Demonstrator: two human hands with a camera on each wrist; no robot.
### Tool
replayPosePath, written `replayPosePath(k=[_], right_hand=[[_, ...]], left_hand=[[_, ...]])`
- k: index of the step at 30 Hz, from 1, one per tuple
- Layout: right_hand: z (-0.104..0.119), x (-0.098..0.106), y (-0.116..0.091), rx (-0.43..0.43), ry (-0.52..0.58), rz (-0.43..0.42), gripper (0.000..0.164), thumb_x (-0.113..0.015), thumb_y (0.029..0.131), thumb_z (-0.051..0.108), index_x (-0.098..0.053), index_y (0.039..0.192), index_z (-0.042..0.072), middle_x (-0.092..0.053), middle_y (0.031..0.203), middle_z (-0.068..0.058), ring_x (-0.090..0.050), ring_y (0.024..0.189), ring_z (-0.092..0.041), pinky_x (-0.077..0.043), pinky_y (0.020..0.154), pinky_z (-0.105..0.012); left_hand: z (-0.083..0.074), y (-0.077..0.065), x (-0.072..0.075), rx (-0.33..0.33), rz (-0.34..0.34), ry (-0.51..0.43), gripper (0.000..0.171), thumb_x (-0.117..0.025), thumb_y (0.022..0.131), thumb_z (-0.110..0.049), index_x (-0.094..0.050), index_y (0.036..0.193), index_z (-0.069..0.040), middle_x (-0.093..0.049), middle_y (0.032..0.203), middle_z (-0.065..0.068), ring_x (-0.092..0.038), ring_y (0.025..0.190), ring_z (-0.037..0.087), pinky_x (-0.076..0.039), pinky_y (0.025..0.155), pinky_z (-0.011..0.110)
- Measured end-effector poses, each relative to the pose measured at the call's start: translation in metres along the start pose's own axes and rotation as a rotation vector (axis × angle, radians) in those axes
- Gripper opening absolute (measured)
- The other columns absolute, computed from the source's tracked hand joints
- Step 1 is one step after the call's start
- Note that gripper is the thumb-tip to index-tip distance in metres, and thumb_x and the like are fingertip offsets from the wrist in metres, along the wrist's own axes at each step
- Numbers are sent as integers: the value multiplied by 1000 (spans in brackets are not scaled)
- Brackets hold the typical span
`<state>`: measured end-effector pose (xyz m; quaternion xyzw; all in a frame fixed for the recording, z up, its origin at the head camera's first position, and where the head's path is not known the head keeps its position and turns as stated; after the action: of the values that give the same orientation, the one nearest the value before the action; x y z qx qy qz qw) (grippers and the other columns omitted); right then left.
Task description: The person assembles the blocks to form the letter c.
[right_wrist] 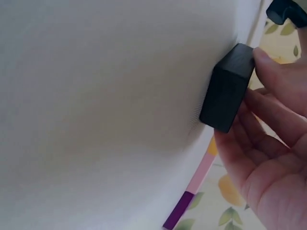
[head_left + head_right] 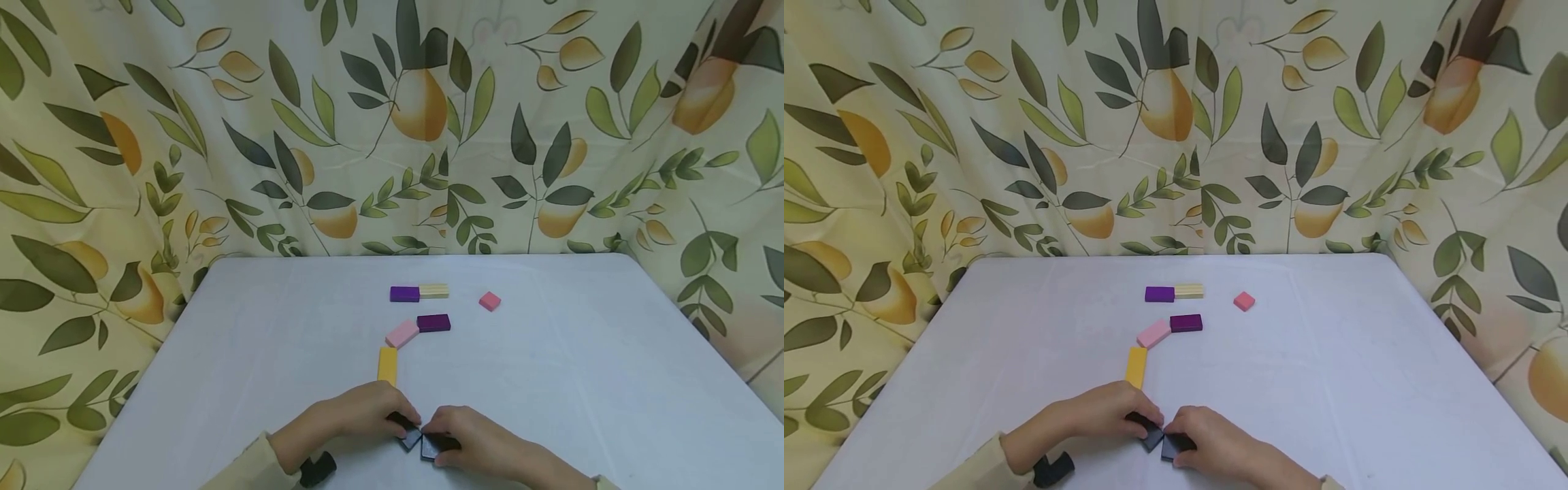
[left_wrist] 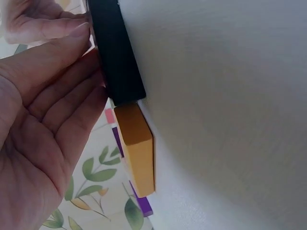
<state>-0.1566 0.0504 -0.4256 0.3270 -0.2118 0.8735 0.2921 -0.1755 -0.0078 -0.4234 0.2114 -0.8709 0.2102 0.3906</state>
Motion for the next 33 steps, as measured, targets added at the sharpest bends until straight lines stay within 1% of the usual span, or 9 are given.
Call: replayPosePath(k=[4,9,12,16,21,23,25,29,33], right_hand=[[-1,-1,0,2,4,17,38,-74,77,19,-66,111,4,-58,93,15,-49,78,1,-46,75,-21],[0,2,0,21,33,30,41,-73,78,23,-65,113,3,-59,97,14,-52,84,1,-46,77,-21],[-2,11,-1,18,68,15,40,-73,79,24,-65,113,5,-61,101,12,-55,91,-2,-47,81,-25],[-7,38,0,15,69,-81,35,-71,81,23,-65,111,8,-65,105,5,-58,98,-10,-48,84,-34],[-11,75,2,85,-38,-254,32,-71,80,16,-66,109,4,-66,104,-4,-60,96,-20,-48,81,-39],[-15,84,3,86,-63,-279,32,-72,80,15,-66,108,3,-66,103,-5,-60,95,-23,-49,81,-41],[-20,91,5,70,-68,-289,33,-73,79,15,-66,109,2,-66,104,-7,-60,95,-25,-48,80,-43],[-34,108,14,29,-93,-337,35,-74,78,13,-65,110,1,-65,105,-10,-59,94,-28,-48,81,-45],[-48,124,23,-11,-110,-375,36,-73,78,10,-64,110,-1,-65,106,-14,-58,95,-31,-48,82,-46]], left_hand=[[3,0,0,20,-8,-54,27,-67,84,-12,-69,110,-12,-66,98,-14,-54,83,-7,-43,80,14],[2,-2,5,-2,-26,-86,27,-66,84,-12,-68,111,-10,-66,100,-12,-55,85,-7,-43,80,14],[2,-3,11,-20,-45,-85,27,-66,85,-12,-68,112,-9,-66,99,-12,-56,85,-6,-44,79,14],[7,-2,29,-32,-116,-49,30,-65,86,-14,-65,115,-8,-65,107,-7,-57,93,-1,-44,82,17],[20,6,56,-26,-235,27,39,-64,87,-14,-58,124,-5,-59,122,-1,-51,114,8,-38,94,23],[24,10,62,-14,-254,35,41,-64,87,-15,-56,126,-5,-57,124,-1,-48,117,10,-37,96,25],[29,14,67,6,-269,31,42,-63,88,-16,-55,128,-6,-56,125,0,-51,115,12,-38,95,26],[42,26,77,64,-311,82,41,-56,92,-25,-54,128,-6,-56,126,3,-52,115,14,-38,95,28],[57,40,79,124,-300,132,44,-48,96,-33,-53,130,-5,-54,129,4,-46,121,15,-35,98,30]])
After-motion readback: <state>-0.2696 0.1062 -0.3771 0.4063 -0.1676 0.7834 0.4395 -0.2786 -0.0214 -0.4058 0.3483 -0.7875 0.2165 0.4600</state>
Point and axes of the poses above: each hand's wrist, its own y-axis towards the middle knuckle, its own x-axis out of the back of the hand, z = x × y, the point moved 10 cm from there along y, towards the middle knuckle
